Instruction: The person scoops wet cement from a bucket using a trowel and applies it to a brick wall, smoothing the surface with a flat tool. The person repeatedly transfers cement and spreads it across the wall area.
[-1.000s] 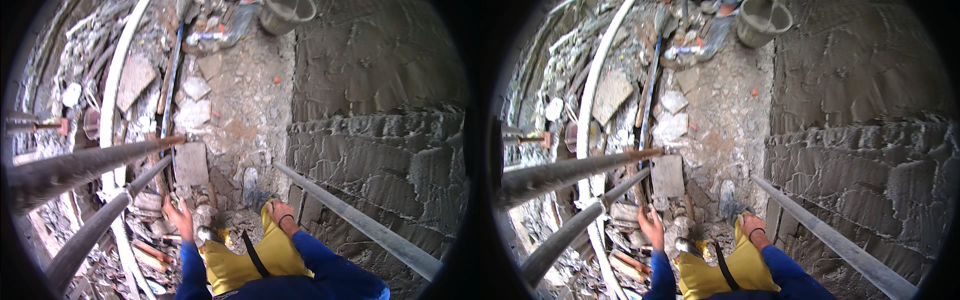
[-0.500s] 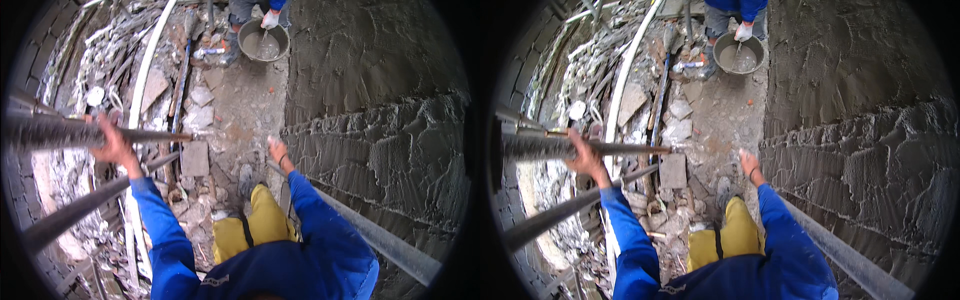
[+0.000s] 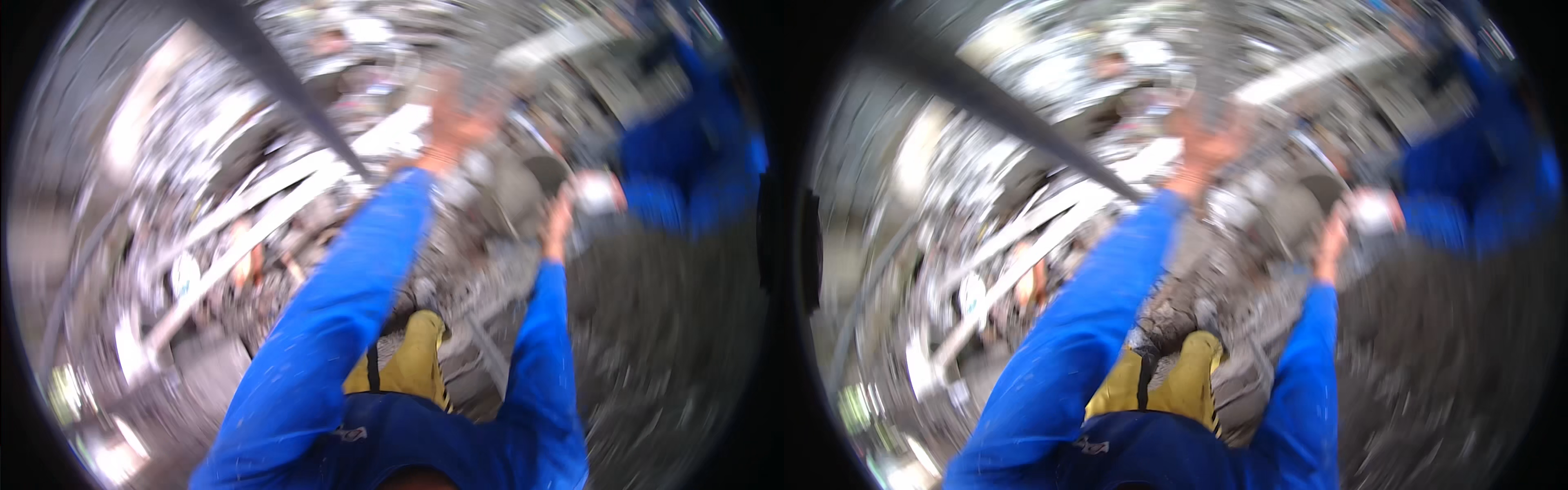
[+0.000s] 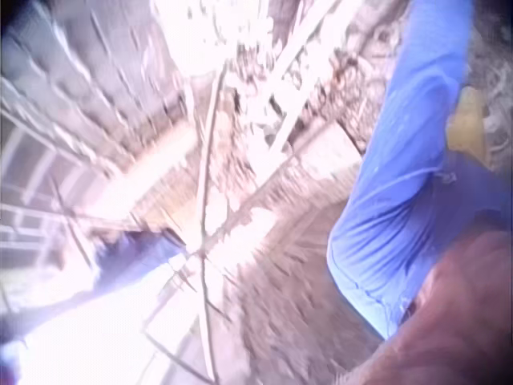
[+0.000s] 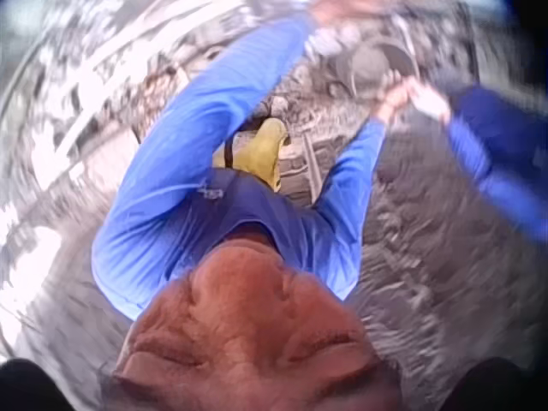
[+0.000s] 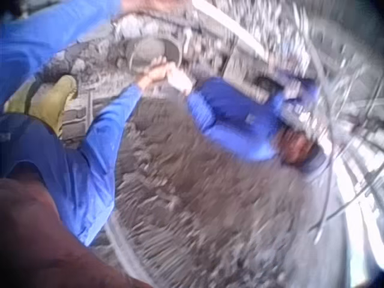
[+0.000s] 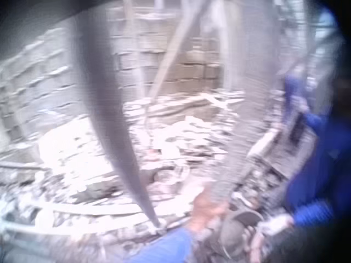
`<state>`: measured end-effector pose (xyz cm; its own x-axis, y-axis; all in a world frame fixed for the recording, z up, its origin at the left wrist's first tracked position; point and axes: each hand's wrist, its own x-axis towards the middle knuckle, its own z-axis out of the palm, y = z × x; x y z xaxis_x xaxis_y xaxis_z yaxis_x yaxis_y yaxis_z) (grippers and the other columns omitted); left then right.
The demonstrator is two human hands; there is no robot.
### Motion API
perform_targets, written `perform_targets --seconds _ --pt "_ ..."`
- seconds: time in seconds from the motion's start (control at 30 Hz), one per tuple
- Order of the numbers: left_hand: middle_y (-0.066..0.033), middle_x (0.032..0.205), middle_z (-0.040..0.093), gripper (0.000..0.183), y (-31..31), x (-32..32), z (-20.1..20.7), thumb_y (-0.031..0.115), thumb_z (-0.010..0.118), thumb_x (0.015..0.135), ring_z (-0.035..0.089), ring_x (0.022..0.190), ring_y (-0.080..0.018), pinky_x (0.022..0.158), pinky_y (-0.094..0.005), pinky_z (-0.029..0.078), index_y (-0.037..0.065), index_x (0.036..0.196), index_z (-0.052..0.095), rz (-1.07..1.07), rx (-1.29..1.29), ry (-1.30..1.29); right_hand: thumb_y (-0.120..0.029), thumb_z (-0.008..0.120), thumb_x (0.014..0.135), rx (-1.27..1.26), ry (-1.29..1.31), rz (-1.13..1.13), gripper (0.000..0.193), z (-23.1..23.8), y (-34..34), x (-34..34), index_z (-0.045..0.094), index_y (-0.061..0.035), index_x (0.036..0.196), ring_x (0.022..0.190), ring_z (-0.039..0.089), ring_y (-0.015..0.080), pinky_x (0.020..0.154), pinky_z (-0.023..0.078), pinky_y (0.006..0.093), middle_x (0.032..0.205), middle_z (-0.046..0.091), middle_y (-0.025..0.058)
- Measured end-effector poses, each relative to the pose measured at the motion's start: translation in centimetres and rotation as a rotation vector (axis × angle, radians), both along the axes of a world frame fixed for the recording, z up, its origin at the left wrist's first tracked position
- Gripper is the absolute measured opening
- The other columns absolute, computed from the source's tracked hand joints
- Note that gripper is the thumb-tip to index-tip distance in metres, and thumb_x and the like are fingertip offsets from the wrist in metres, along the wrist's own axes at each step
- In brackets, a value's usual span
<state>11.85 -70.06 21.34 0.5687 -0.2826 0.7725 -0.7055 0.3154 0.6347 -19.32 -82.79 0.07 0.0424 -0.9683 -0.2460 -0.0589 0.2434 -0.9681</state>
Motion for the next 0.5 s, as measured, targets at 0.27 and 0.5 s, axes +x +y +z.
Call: perform_targets --seconds 0.27,0.5 --pt "-0.0191 0.091 0.062 0.065 2.1 -0.3 -1.3 0.036 0.081 0.062 0.064 0.084 -0.0419 0.071 -0.0505 0.049 0.004 0.112 0.053 -0.074 0.205 0.149 -0.029 0.067 0.082 0.401 0.156 0.474 0.032 -2.2 2.3 2.0 0.064 -0.0025 0.101 0.086 0.066 0.0302 0.074 0.053 0.0396 0.093 0.067 0.0176" --pt "-0.0239 0.107 0.060 0.075 4.9 -1.3 2.1 0.036 0.077 0.072 0.062 0.099 -0.0418 0.081 -0.0500 0.048 0.001 0.128 0.043 -0.196 0.383 0.193 -0.018 0.072 0.078 -0.761 0.890 1.910 0.038 -0.4 2.6 -2.1 0.061 -0.0008 0.109 0.101 0.067 0.0358 0.086 0.054 0.0421 0.108 0.068 0.0219"
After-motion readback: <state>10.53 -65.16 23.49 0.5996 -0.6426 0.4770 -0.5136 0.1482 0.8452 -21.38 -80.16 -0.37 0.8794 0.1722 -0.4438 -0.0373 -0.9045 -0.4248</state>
